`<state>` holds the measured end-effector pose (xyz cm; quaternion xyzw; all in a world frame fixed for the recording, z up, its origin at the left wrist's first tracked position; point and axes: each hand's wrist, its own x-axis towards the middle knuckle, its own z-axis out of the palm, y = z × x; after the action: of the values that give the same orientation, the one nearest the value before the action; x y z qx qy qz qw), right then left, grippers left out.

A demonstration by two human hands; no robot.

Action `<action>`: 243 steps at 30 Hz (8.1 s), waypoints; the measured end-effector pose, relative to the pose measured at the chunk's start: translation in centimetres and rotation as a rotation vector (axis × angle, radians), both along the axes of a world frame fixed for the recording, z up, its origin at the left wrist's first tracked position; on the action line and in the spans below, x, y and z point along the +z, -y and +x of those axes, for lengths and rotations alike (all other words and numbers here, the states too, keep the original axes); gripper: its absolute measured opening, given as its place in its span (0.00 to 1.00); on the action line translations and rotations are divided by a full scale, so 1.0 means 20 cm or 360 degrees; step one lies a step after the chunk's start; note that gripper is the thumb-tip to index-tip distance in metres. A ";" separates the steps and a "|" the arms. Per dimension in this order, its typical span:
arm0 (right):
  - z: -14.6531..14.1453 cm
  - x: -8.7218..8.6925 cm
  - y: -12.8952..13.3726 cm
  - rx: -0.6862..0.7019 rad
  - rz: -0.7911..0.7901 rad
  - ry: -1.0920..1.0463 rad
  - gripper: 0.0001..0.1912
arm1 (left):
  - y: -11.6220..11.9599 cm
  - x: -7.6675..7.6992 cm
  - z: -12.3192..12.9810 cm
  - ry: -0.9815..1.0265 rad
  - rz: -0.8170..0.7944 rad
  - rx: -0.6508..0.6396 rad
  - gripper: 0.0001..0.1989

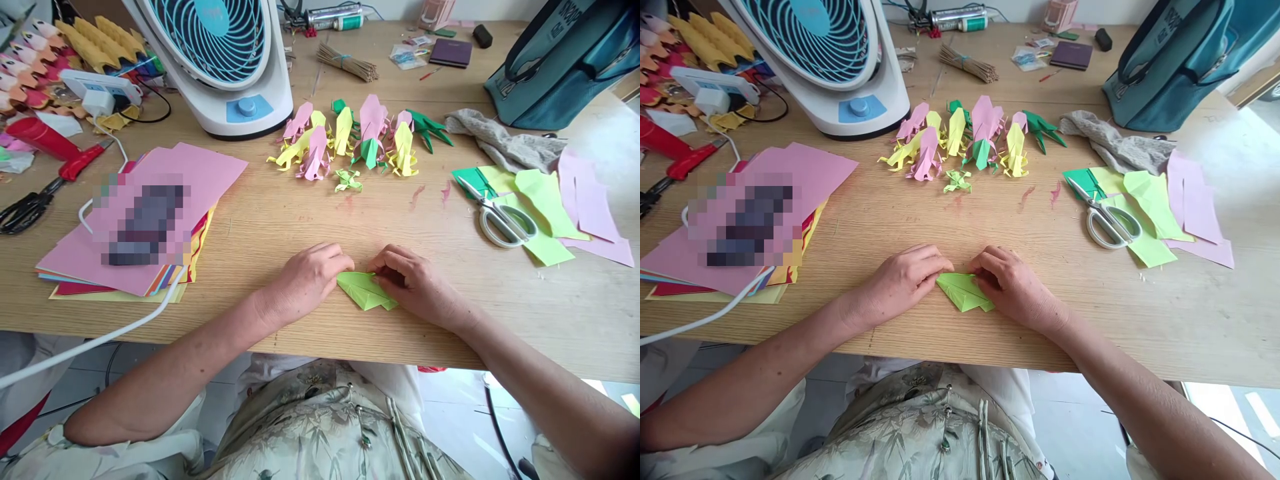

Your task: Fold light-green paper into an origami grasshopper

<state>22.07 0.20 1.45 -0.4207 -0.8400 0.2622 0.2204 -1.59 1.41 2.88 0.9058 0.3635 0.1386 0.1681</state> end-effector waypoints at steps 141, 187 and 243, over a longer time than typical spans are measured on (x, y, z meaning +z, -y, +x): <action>-0.04 0.00 0.21 -0.0808 -0.0005 -0.0556 0.19 | 0.09 0.06 0.10 0.0834 -0.0717 0.0501 0.06; -0.30 0.05 -0.16 -0.0601 -0.1132 -0.1282 0.22 | -0.22 -0.06 0.16 0.1752 -0.0816 0.0754 0.17; -0.28 -0.05 -0.16 -0.0486 -0.0991 -0.1121 0.24 | -0.24 -0.08 0.11 0.1677 -0.0910 0.0768 0.17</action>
<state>16.47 3.36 0.36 -0.4708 -0.5249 0.5918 0.3907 0.70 6.28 1.37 0.5287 0.4482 0.4963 0.5227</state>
